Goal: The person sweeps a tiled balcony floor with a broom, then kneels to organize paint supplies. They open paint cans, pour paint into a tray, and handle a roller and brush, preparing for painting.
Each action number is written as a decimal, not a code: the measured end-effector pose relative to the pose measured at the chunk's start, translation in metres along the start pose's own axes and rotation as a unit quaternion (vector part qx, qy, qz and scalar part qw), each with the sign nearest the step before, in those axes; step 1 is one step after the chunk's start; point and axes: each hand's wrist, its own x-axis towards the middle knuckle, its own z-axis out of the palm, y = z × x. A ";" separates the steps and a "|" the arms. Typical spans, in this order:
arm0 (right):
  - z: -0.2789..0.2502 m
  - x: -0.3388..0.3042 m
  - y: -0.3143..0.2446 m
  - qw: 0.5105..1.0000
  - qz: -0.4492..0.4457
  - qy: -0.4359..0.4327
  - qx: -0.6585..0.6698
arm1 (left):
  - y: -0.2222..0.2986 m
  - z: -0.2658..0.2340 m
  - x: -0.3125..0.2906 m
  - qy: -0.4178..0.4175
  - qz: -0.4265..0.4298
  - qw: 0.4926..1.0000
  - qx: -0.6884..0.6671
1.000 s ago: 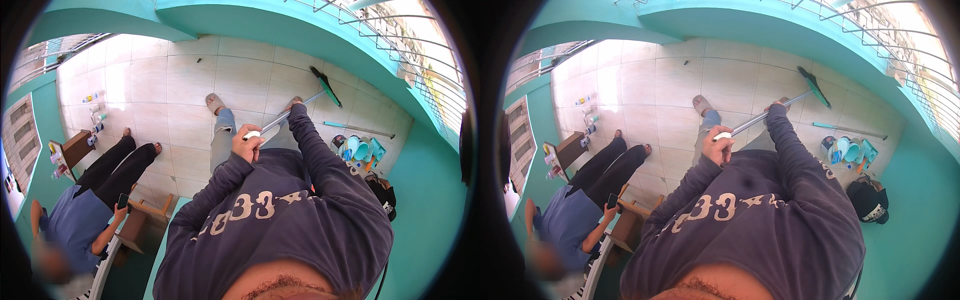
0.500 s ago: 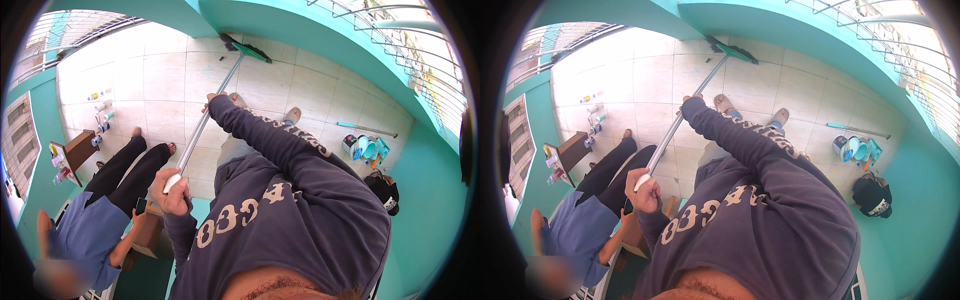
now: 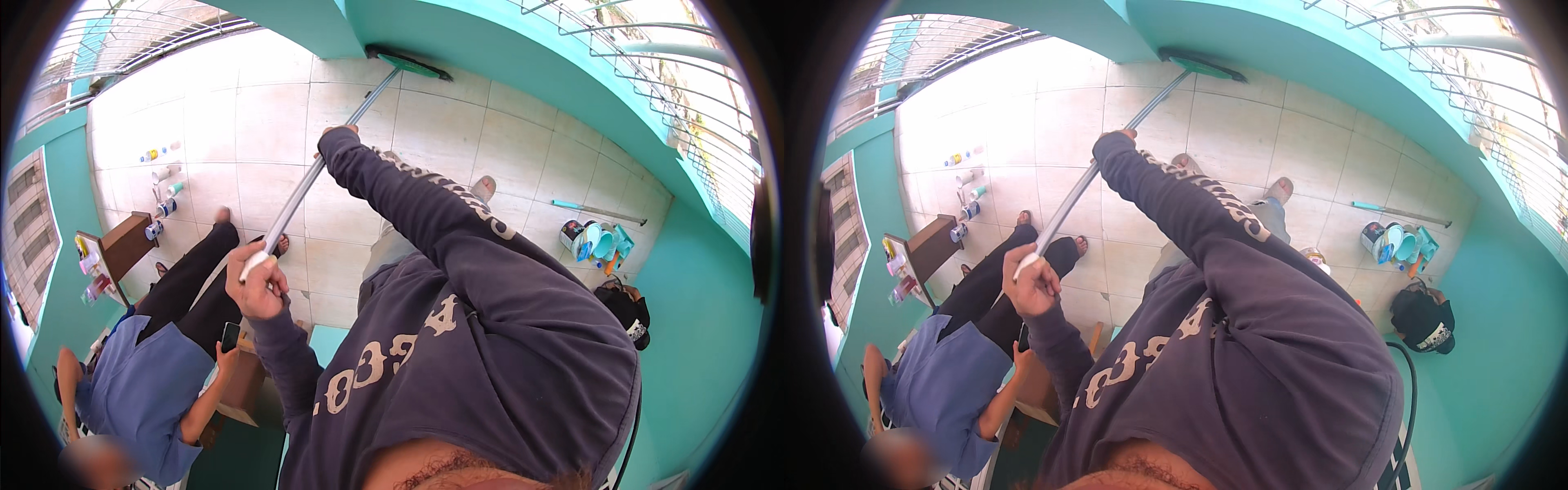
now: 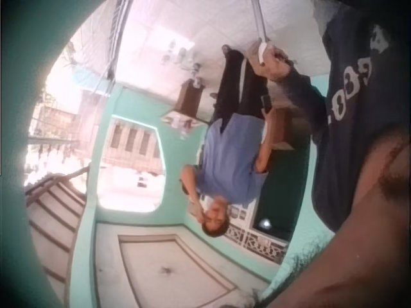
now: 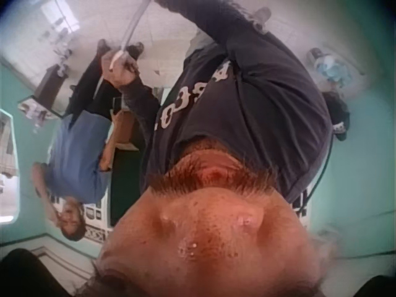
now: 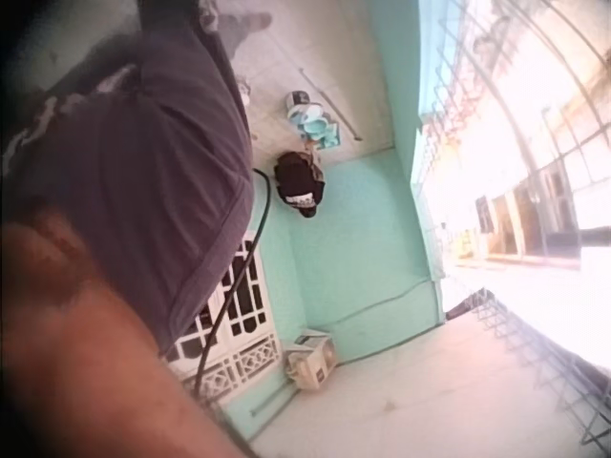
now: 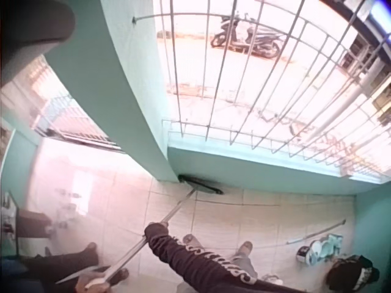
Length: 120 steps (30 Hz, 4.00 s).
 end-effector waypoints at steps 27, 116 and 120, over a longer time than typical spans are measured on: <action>0.061 0.085 -0.023 0.980 0.088 -0.175 -0.020 | -0.041 -0.026 -0.007 0.033 -0.055 0.997 -0.040; 0.062 0.121 -0.140 0.241 0.426 0.122 0.863 | -0.081 -0.187 0.102 -0.121 -0.178 0.977 -0.011; 0.098 0.077 -0.184 0.228 0.346 0.137 0.900 | -0.052 -0.242 0.107 -0.198 -0.075 0.977 -0.010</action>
